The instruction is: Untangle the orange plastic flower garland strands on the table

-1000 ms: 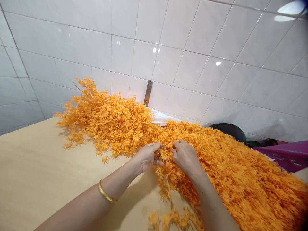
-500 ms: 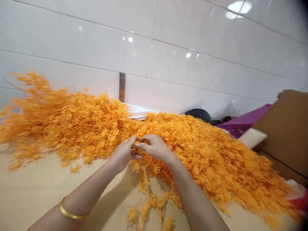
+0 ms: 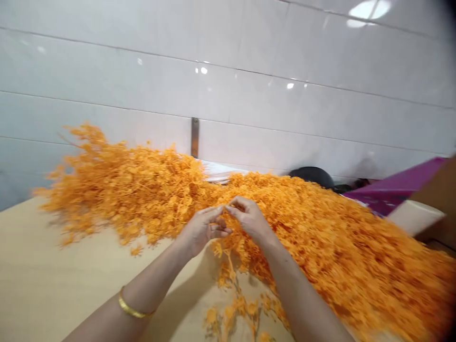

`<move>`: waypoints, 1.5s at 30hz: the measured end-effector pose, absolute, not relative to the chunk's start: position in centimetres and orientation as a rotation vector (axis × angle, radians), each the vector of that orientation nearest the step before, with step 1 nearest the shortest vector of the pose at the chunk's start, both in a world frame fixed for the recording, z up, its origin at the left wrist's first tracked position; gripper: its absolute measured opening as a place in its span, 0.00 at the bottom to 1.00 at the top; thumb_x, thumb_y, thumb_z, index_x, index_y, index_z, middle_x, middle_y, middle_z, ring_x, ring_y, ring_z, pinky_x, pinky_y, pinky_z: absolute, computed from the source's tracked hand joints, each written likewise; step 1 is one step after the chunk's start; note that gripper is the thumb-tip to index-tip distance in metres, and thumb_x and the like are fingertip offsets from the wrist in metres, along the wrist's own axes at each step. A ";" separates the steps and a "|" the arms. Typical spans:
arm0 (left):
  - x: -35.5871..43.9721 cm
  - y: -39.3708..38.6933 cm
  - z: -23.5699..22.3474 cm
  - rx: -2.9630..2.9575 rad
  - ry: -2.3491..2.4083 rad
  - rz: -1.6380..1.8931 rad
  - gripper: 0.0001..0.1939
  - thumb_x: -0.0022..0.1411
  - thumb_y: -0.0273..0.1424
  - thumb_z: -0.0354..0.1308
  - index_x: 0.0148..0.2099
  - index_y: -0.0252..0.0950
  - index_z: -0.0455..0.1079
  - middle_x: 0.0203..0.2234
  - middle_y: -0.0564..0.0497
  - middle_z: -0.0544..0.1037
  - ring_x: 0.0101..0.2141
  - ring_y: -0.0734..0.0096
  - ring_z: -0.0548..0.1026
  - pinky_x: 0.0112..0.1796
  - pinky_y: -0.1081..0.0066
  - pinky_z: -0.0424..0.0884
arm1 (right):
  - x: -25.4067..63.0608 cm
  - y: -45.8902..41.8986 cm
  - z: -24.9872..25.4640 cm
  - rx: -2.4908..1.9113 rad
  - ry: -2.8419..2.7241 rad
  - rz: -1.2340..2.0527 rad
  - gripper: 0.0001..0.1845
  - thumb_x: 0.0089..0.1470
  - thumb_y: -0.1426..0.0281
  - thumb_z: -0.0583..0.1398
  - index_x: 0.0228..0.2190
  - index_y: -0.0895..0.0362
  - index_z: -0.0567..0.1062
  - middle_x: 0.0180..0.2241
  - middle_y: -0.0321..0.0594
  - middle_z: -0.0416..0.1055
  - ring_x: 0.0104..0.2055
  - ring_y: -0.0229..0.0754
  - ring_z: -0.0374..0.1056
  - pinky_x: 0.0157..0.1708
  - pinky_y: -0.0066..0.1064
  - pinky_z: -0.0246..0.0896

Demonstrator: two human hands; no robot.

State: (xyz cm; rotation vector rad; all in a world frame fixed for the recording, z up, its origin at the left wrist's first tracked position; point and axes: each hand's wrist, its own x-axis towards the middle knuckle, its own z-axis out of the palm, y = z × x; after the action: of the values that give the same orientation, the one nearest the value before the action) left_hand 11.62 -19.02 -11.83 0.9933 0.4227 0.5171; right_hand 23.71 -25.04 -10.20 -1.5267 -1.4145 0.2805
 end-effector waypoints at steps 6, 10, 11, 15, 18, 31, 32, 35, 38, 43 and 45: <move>11.8 -18.7 -12.2 1.137 0.507 0.540 0.09 0.50 0.30 0.55 0.24 0.32 0.60 0.12 0.57 0.62 0.13 0.81 0.64 0.15 0.80 0.57 | 23.6 -24.9 -10.7 -1.625 -1.435 0.220 0.11 0.48 0.66 0.51 0.18 0.57 0.60 0.19 0.31 0.55 0.23 0.34 0.52 0.24 0.25 0.47; 11.6 -18.8 -12.2 1.218 0.511 0.581 0.12 0.49 0.32 0.55 0.20 0.33 0.57 0.11 0.59 0.59 0.11 0.84 0.60 0.13 0.81 0.49 | 22.3 -24.6 -11.1 -1.730 -1.409 -0.077 0.10 0.48 0.70 0.50 0.18 0.57 0.58 0.21 0.33 0.56 0.25 0.35 0.54 0.26 0.26 0.47; 11.6 -18.8 -12.1 1.226 0.528 0.573 0.12 0.49 0.32 0.55 0.20 0.33 0.57 0.10 0.59 0.58 0.10 0.85 0.59 0.12 0.81 0.46 | 22.2 -24.5 -11.2 -1.746 -1.390 -0.149 0.10 0.48 0.70 0.50 0.18 0.57 0.58 0.21 0.33 0.57 0.25 0.35 0.54 0.26 0.26 0.47; 11.4 -19.3 -11.7 1.267 0.569 0.438 0.09 0.49 0.32 0.54 0.22 0.33 0.61 0.09 0.60 0.56 0.09 0.84 0.57 0.11 0.79 0.42 | 24.6 -25.4 -10.4 -1.872 -1.139 -0.314 0.10 0.50 0.68 0.48 0.20 0.56 0.58 0.19 0.34 0.58 0.22 0.36 0.53 0.23 0.26 0.45; 11.4 -19.3 -11.7 1.250 0.579 0.471 0.09 0.50 0.33 0.54 0.23 0.33 0.61 0.10 0.58 0.59 0.11 0.82 0.60 0.12 0.80 0.48 | 27.3 -26.6 -9.1 -2.040 -1.027 -0.306 0.10 0.50 0.66 0.48 0.20 0.55 0.60 0.17 0.34 0.58 0.21 0.37 0.55 0.22 0.26 0.44; 11.3 -18.8 -11.5 1.194 0.577 0.504 0.07 0.50 0.30 0.54 0.24 0.33 0.60 0.12 0.57 0.62 0.13 0.81 0.63 0.12 0.81 0.49 | 25.8 -27.8 -7.5 -2.380 -1.326 -0.512 0.10 0.48 0.70 0.49 0.20 0.57 0.65 0.27 0.41 0.62 0.25 0.37 0.56 0.23 0.27 0.43; 11.2 -18.8 -11.4 1.189 0.576 0.509 0.07 0.50 0.29 0.53 0.23 0.33 0.60 0.13 0.56 0.63 0.13 0.82 0.63 0.12 0.81 0.49 | 25.8 -27.9 -7.3 -2.377 -1.306 -0.531 0.08 0.47 0.70 0.50 0.20 0.57 0.64 0.27 0.40 0.62 0.24 0.37 0.56 0.23 0.27 0.43; 11.1 -18.6 -11.2 1.188 0.557 0.528 0.08 0.50 0.28 0.52 0.22 0.33 0.58 0.15 0.56 0.63 0.13 0.83 0.63 0.11 0.81 0.48 | 25.7 -28.0 -7.0 -2.340 -1.273 -0.534 0.03 0.45 0.71 0.51 0.25 0.57 0.64 0.25 0.38 0.62 0.23 0.36 0.55 0.22 0.27 0.42; 11.0 -18.4 -11.0 1.187 0.541 0.551 0.07 0.51 0.29 0.52 0.23 0.33 0.59 0.15 0.55 0.64 0.13 0.83 0.63 0.11 0.81 0.48 | 25.5 -27.9 -6.8 -2.262 -1.295 -0.420 0.05 0.47 0.71 0.50 0.28 0.55 0.65 0.19 0.34 0.61 0.22 0.37 0.55 0.22 0.27 0.42; 11.0 -18.3 -11.1 1.176 0.518 0.564 0.07 0.50 0.28 0.52 0.23 0.33 0.58 0.16 0.55 0.64 0.14 0.82 0.64 0.12 0.81 0.50 | 24.7 -28.2 -6.2 -2.172 -1.433 -0.153 0.21 0.51 0.58 0.47 0.14 0.57 0.58 0.13 0.33 0.53 0.18 0.34 0.51 0.20 0.27 0.42; 11.0 -18.4 -11.0 1.168 0.512 0.567 0.07 0.50 0.29 0.53 0.23 0.33 0.58 0.17 0.55 0.64 0.15 0.82 0.65 0.13 0.81 0.51 | 24.3 -28.3 -6.1 -2.116 -1.453 0.072 0.21 0.48 0.54 0.49 0.18 0.57 0.62 0.15 0.32 0.55 0.18 0.34 0.52 0.20 0.26 0.43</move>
State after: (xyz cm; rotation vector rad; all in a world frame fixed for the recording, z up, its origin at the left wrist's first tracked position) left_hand 11.03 -18.38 -10.99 1.1681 0.5122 0.5670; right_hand 24.32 -28.29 -6.06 -2.1159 -1.4528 0.0719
